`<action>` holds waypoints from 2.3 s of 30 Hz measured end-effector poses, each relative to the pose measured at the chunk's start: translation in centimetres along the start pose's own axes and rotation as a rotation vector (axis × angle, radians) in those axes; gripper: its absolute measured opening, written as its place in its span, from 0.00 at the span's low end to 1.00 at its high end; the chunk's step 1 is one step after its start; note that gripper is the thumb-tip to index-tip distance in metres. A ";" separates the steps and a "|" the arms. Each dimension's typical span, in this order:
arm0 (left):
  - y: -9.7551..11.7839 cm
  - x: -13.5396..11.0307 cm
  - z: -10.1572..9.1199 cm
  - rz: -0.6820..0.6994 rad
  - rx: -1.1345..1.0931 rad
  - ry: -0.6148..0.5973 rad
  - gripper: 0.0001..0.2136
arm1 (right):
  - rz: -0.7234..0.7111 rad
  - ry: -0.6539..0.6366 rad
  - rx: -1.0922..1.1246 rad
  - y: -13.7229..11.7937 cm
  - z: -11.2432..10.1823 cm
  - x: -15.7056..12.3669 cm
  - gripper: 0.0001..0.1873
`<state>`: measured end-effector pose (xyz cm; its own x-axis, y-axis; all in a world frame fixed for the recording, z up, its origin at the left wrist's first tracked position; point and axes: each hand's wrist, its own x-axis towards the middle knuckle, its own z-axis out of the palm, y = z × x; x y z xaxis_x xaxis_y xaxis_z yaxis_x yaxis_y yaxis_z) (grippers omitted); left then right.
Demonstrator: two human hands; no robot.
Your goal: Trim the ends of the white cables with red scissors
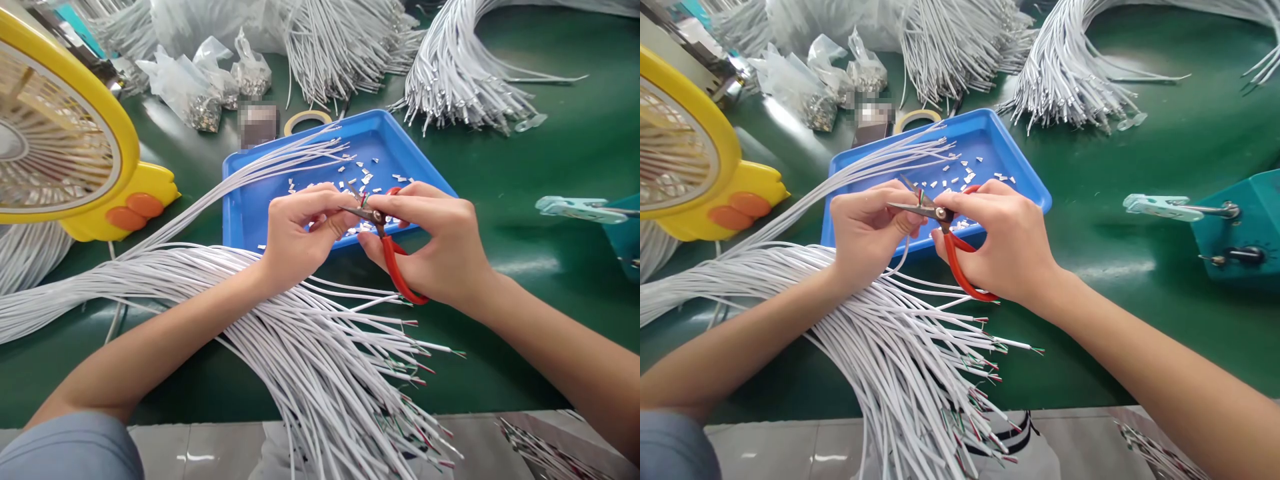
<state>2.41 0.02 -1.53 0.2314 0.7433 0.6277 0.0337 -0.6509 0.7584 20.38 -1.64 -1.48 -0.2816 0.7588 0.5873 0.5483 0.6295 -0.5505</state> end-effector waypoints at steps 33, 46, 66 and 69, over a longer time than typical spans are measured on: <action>1.1 -0.2 0.5 -0.195 -0.120 -0.098 0.05 | 0.287 0.117 0.741 -1.0 -0.8 0.7 0.11; 1.1 -0.2 0.1 -0.314 -0.181 -0.264 0.05 | 0.473 0.022 0.829 -0.9 -0.7 1.1 0.13; 1.4 -0.1 0.5 -0.323 -0.051 -0.125 0.09 | 0.226 0.151 0.612 -1.5 -0.5 0.2 0.15; 1.4 -0.1 0.4 -0.326 -0.091 -0.156 0.09 | 0.230 0.165 0.642 -1.2 -0.6 0.3 0.15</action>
<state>2.82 -1.02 -0.53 0.3687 0.8723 0.3212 0.0457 -0.3621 0.9310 20.07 -2.29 -0.31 -0.0632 0.8811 0.4686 -0.0086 0.4690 -0.8831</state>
